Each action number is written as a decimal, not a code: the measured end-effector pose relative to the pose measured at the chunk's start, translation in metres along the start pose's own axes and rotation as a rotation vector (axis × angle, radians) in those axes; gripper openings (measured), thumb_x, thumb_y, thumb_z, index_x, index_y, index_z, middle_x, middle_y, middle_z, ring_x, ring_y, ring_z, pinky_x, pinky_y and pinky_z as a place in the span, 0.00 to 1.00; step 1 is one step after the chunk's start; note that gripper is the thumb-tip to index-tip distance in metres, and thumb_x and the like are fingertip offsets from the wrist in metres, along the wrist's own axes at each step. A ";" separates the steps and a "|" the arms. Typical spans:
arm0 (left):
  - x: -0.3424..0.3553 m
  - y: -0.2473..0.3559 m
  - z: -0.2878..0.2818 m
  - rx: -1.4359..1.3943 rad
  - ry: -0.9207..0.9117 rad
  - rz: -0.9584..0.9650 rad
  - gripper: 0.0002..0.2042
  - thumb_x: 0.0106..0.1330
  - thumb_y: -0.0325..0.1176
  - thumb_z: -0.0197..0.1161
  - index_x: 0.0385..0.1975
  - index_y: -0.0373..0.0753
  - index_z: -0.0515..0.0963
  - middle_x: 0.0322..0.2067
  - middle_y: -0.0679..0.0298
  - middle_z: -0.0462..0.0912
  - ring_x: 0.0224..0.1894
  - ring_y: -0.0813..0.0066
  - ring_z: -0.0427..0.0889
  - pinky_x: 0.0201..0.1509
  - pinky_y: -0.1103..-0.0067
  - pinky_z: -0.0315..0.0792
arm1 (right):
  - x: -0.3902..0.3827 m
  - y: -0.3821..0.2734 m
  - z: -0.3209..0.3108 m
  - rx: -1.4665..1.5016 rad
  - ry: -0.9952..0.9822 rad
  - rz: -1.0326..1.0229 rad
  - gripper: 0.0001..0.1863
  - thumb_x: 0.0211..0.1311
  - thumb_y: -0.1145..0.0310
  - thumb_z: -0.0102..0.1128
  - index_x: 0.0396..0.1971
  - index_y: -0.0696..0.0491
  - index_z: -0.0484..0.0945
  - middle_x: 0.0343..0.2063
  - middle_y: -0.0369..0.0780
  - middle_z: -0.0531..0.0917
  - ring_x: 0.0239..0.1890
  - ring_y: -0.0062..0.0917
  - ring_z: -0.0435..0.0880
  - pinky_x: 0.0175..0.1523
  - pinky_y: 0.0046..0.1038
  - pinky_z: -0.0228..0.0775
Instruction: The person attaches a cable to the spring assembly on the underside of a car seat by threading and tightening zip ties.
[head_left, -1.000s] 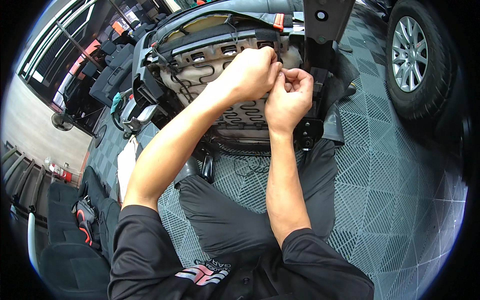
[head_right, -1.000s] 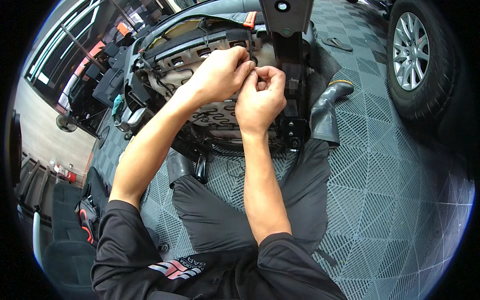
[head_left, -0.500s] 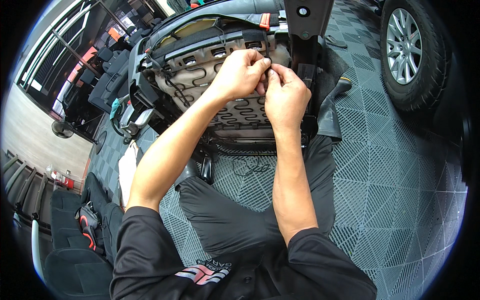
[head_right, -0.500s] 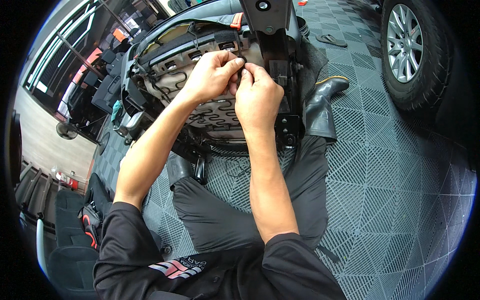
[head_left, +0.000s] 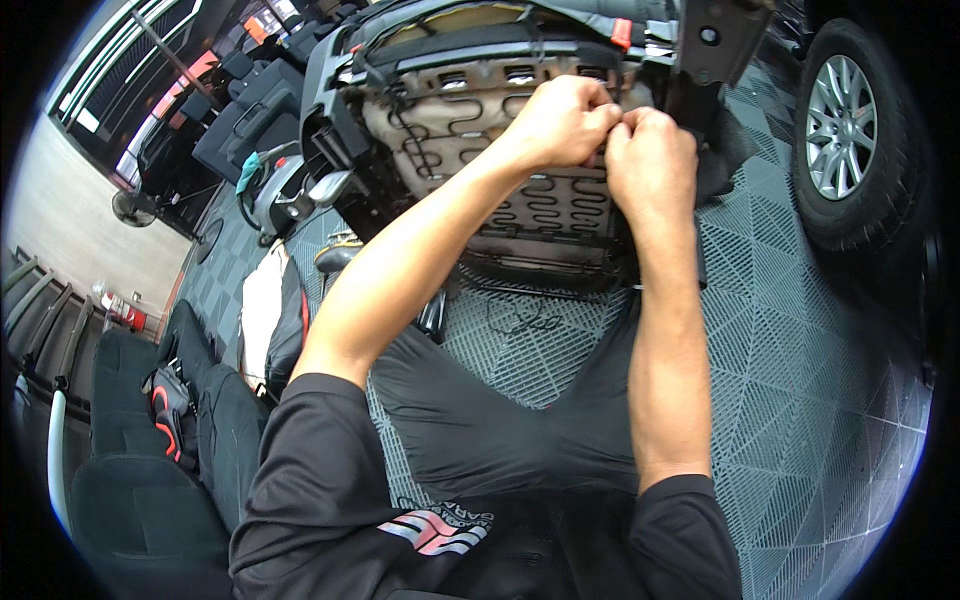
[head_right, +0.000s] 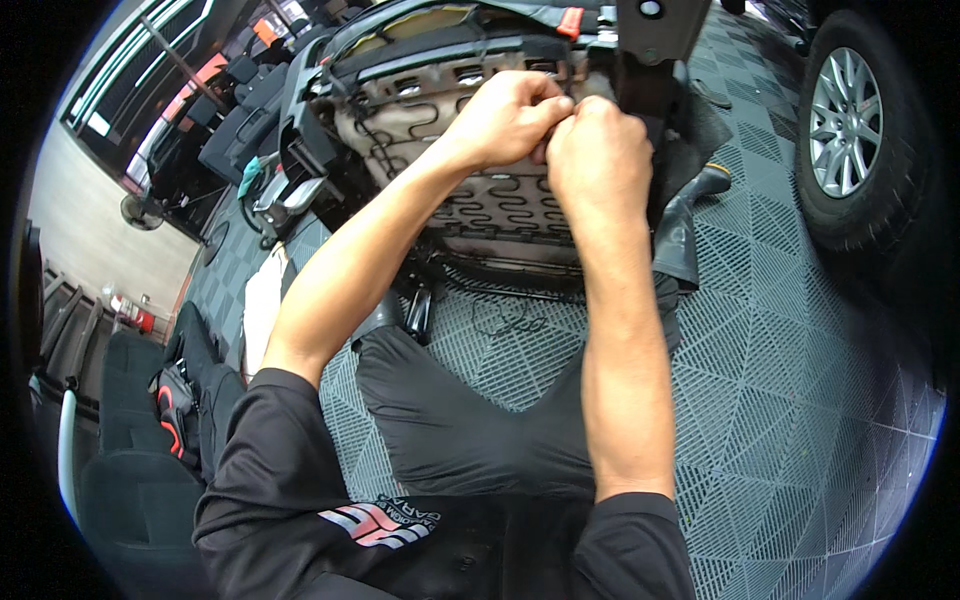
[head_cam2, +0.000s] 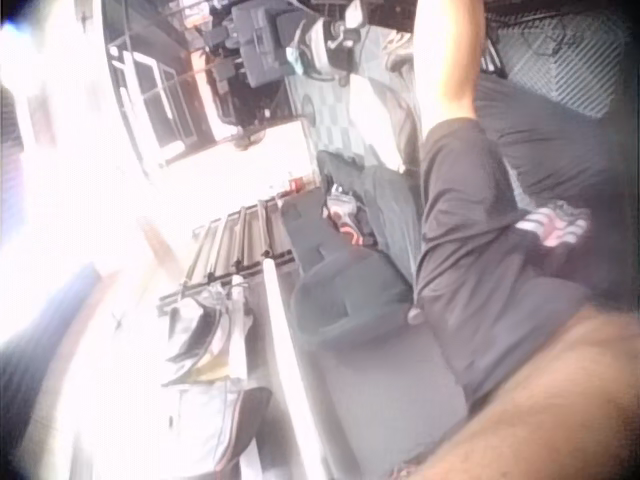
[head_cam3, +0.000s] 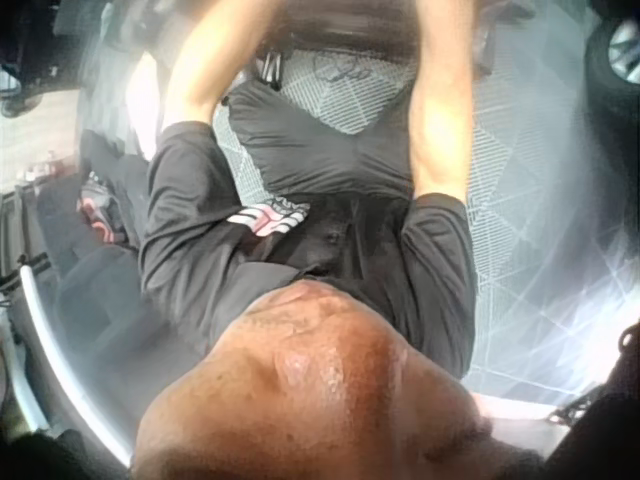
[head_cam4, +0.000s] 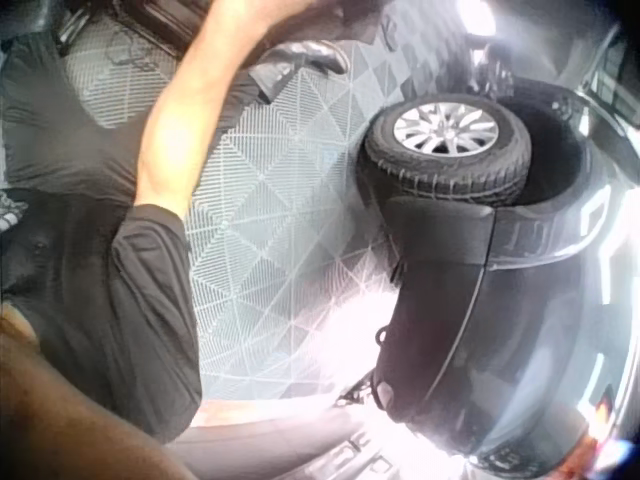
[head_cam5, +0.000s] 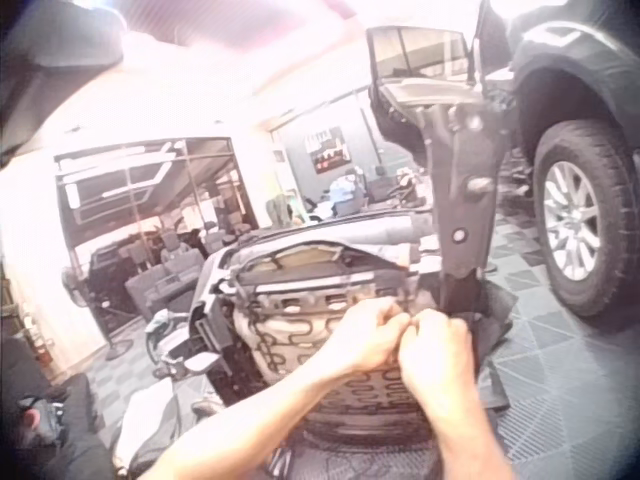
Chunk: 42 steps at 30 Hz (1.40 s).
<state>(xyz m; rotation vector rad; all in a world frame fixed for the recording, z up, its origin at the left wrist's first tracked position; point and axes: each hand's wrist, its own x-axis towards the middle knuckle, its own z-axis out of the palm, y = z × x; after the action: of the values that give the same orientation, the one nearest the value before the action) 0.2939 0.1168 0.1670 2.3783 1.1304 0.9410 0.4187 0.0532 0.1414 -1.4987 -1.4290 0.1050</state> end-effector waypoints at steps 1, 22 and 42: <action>-0.001 -0.003 0.000 -0.007 0.011 -0.003 0.13 0.69 0.36 0.60 0.29 0.30 0.81 0.16 0.62 0.81 0.17 0.79 0.79 0.24 0.77 0.73 | 0.002 -0.002 0.002 -0.066 -0.022 -0.025 0.12 0.62 0.65 0.59 0.30 0.59 0.84 0.28 0.55 0.86 0.36 0.51 0.87 0.45 0.46 0.81; -0.004 -0.024 0.013 -0.166 0.152 0.038 0.12 0.67 0.36 0.64 0.38 0.33 0.86 0.26 0.59 0.87 0.27 0.76 0.84 0.33 0.76 0.78 | -0.001 0.023 0.018 0.150 0.221 -0.389 0.10 0.62 0.68 0.62 0.37 0.60 0.83 0.27 0.49 0.85 0.28 0.34 0.87 0.36 0.32 0.77; -0.021 -0.031 0.051 -0.254 0.535 0.373 0.07 0.61 0.29 0.64 0.35 0.34 0.83 0.30 0.51 0.85 0.34 0.53 0.86 0.37 0.69 0.79 | 0.020 0.011 0.022 1.086 -0.104 0.257 0.12 0.70 0.70 0.50 0.23 0.53 0.71 0.11 0.28 0.64 0.10 0.13 0.57 0.16 0.21 0.49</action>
<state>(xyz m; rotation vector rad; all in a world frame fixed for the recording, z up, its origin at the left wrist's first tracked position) 0.3022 0.1188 0.1045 2.2205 0.6640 1.8087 0.4178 0.0842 0.1350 -0.7409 -0.9501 0.9627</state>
